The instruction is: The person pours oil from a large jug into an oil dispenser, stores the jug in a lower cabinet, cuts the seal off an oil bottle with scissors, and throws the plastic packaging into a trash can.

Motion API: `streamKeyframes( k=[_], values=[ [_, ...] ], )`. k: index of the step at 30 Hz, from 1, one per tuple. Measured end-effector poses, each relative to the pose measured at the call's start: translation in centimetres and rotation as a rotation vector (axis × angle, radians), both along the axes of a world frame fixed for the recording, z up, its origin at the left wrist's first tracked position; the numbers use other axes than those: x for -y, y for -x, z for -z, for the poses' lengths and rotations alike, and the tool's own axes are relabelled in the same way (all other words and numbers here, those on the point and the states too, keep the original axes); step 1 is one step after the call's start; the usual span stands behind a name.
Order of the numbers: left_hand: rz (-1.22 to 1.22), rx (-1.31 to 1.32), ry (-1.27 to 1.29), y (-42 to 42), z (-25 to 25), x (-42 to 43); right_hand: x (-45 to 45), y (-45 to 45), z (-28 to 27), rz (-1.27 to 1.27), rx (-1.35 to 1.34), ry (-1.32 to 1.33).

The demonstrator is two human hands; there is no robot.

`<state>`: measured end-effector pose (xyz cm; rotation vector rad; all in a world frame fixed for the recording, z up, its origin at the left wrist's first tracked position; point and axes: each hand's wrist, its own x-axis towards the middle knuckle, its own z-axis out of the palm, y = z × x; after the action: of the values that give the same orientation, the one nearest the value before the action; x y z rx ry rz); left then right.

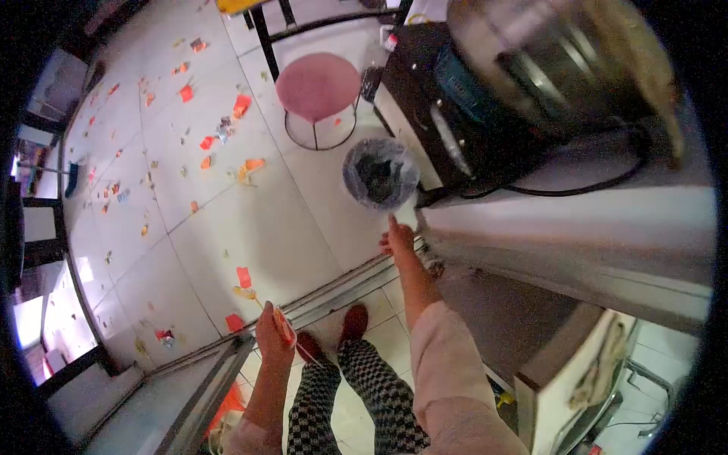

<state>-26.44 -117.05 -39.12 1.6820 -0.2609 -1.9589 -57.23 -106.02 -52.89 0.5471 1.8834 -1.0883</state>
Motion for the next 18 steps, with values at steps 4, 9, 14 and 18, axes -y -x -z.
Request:
streamKeyframes(
  k=[4, 9, 14, 18],
  values=[
    [0.139, 0.034, -0.002, -0.4, 2.8, 0.2, 2.4, 2.5, 3.9, 0.102, -0.072, 0.072],
    [0.250, -0.100, 0.010, 5.7, 2.0, 2.4, 3.7, 2.5, 4.6, 0.193, -0.073, 0.001],
    [0.421, -0.154, 0.137, 14.8, 4.5, 3.4, 1.4, 0.1, 4.1, 0.319, -0.029, 0.247],
    [0.444, -0.117, 0.190, 20.4, 5.4, 3.7, 2.5, 1.4, 3.7, 0.364, 0.053, 0.286]
  ],
)
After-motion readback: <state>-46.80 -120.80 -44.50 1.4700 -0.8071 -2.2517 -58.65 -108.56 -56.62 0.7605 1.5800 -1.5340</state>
